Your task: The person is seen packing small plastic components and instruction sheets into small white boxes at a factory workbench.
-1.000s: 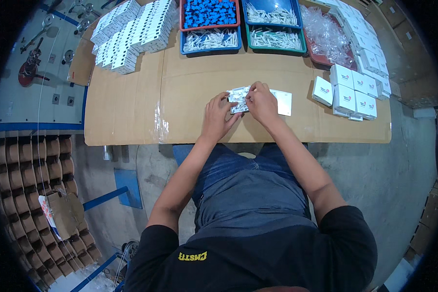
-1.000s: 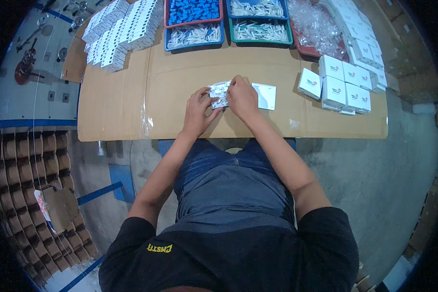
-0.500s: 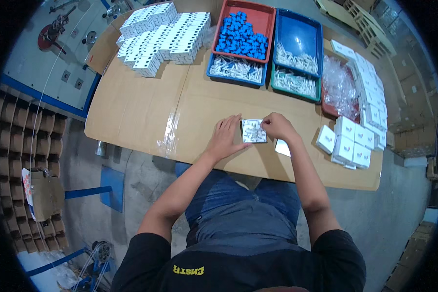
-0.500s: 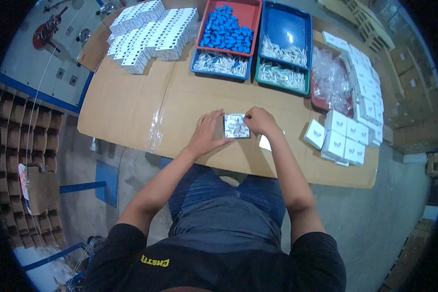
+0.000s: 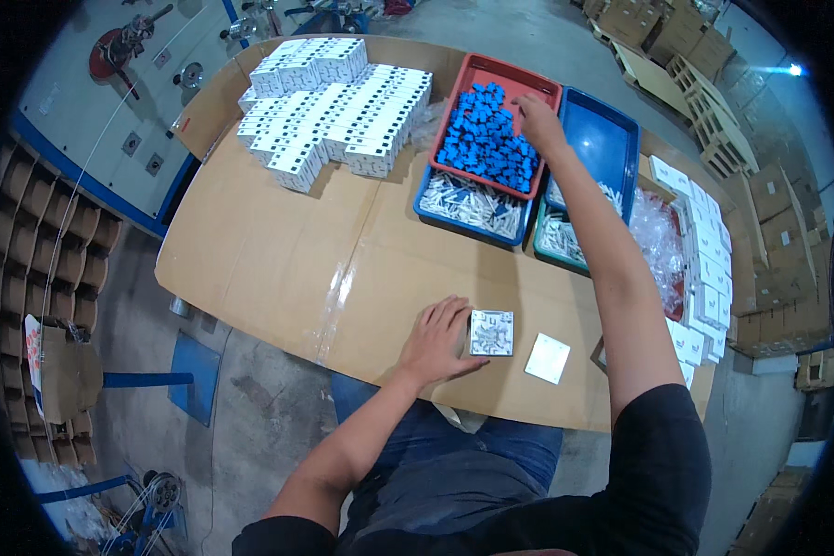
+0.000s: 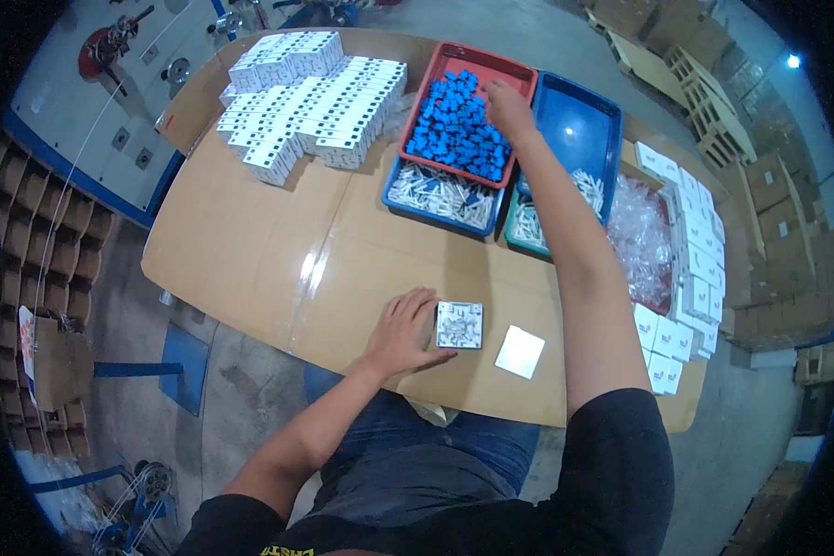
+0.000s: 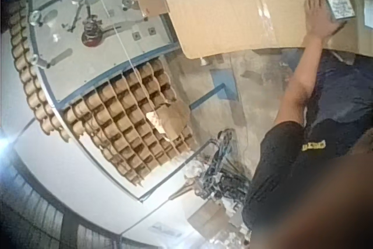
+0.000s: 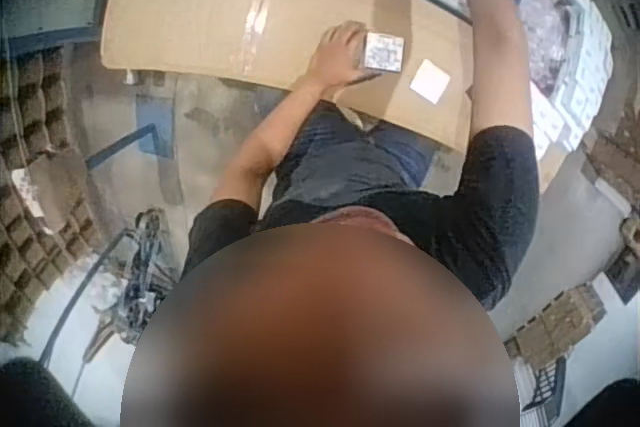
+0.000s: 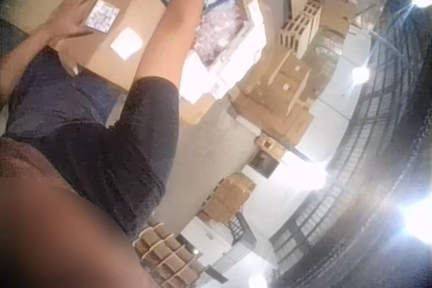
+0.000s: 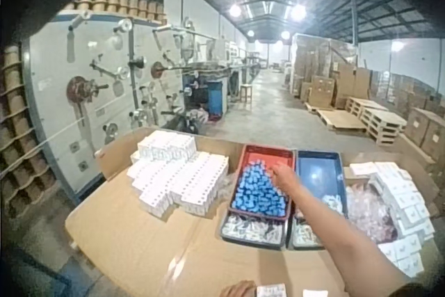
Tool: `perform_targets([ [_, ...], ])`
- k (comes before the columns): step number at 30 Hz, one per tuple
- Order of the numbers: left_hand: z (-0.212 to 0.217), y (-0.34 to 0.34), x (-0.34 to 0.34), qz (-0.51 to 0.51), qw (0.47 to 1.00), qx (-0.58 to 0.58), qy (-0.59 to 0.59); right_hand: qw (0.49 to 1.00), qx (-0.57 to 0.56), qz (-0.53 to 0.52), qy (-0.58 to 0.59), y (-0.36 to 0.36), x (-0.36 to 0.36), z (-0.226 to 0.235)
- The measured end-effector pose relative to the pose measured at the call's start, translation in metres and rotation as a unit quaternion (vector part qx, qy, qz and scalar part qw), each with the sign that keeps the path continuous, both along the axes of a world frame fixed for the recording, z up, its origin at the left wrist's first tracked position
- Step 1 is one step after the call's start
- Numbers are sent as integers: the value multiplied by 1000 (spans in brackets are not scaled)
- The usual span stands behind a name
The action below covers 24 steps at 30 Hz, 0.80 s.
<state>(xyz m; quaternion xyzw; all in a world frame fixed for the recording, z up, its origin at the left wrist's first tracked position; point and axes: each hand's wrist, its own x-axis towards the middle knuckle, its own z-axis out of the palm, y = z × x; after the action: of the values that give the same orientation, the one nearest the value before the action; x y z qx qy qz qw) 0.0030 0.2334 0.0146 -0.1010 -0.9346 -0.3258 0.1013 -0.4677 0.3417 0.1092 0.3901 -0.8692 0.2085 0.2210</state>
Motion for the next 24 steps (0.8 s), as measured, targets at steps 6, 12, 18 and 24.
perform_targets([
  [6, 5, -4, -3, 2, 1000, -2, -25, 994, 111, -20, 7, -38, -47, -12],
  [12, 2, -5, -8, -8, 999, 15, -38, 997, 69, -27, 33, -26, -67, -33],
  [18, 2, -5, -8, -5, 1000, 12, -18, 997, 56, -39, 22, -6, -51, -18],
  [24, 7, -5, 1, -6, 1000, -9, -27, 651, -503, 153, -548, 4, 94, 16],
])
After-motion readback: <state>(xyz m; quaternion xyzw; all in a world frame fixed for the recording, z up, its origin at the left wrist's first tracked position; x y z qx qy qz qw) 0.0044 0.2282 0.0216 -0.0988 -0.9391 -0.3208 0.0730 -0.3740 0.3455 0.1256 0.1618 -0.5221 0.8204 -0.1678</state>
